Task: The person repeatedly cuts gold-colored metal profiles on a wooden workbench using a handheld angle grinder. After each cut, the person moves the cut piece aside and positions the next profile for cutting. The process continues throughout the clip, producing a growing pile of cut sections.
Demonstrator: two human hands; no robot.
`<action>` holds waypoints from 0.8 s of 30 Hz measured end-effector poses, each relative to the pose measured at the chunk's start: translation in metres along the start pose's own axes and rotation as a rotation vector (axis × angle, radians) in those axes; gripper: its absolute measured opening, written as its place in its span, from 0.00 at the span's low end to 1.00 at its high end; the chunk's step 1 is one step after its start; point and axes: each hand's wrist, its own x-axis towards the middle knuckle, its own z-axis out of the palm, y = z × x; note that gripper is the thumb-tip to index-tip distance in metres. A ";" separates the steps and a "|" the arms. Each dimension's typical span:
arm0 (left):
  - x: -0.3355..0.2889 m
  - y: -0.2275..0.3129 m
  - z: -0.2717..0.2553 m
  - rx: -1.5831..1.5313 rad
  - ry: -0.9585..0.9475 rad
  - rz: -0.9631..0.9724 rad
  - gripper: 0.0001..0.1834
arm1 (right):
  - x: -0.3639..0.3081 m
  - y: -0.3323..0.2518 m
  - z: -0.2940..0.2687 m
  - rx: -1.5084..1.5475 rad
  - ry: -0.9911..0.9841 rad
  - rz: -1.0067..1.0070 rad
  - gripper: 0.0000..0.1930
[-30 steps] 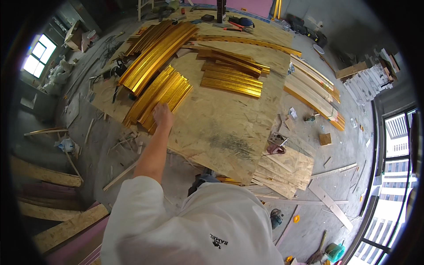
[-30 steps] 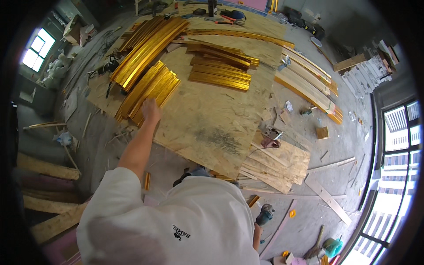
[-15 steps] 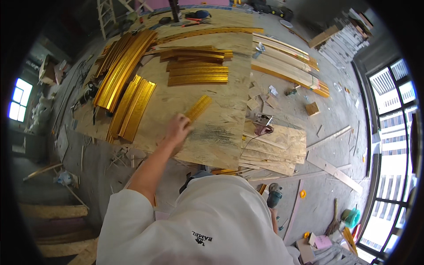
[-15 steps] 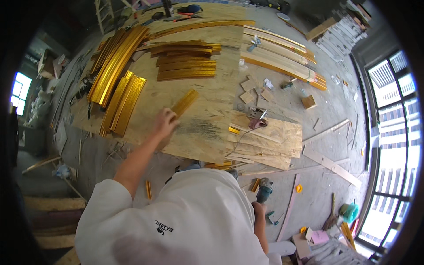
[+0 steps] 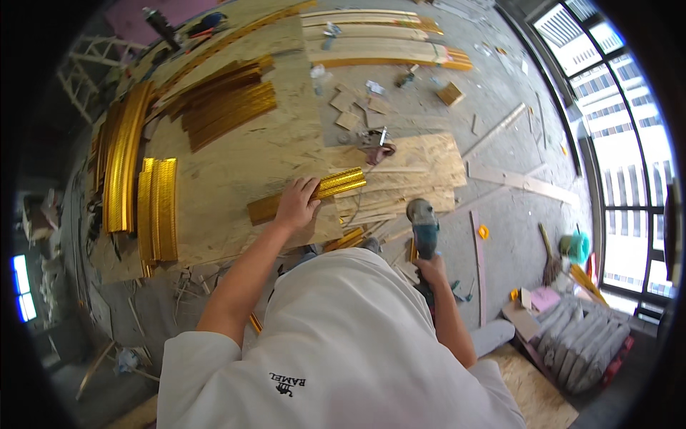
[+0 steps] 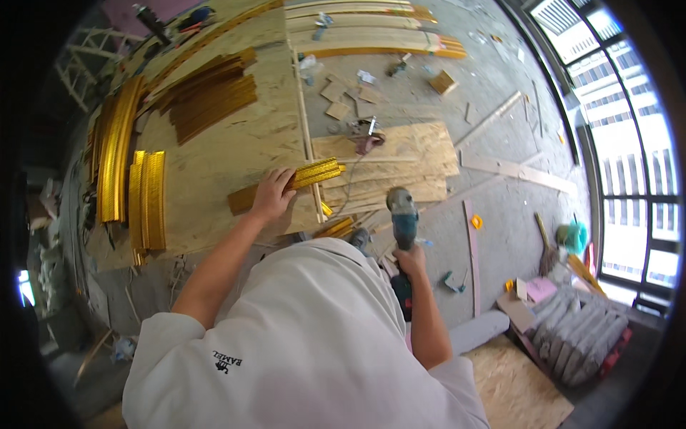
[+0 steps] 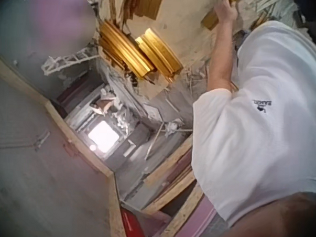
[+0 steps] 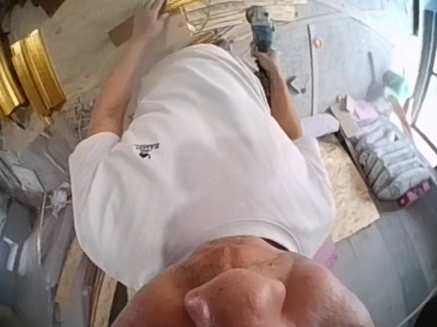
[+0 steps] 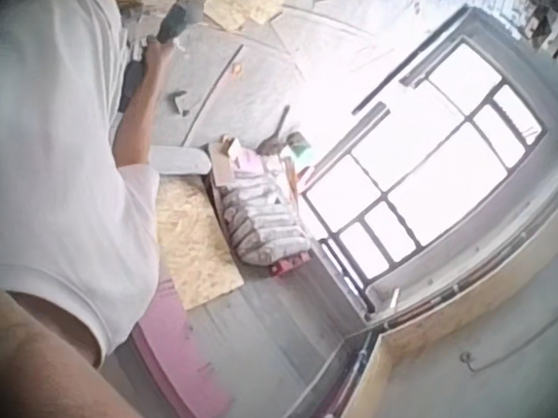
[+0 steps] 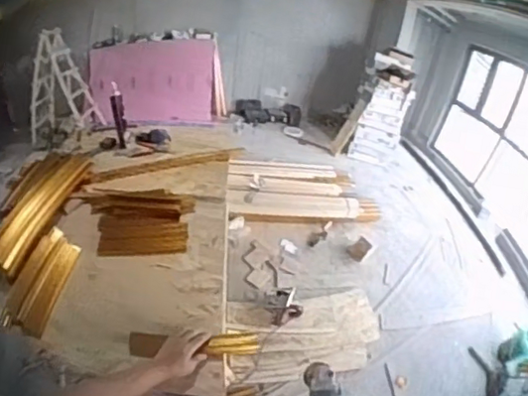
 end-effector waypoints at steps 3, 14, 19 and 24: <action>0.007 0.004 0.015 -0.042 0.043 0.031 0.30 | -0.006 -0.033 -0.002 0.066 -0.048 -0.042 0.07; 0.005 0.007 0.014 -0.096 0.069 -0.013 0.32 | -0.010 -0.111 0.001 -0.110 -0.254 -0.126 0.13; -0.001 0.009 0.011 -0.104 0.082 0.007 0.31 | -0.002 -0.110 0.003 -0.183 -0.298 -0.111 0.14; -0.001 0.007 0.012 -0.103 0.079 0.000 0.30 | -0.008 -0.117 0.003 -0.214 -0.293 -0.114 0.14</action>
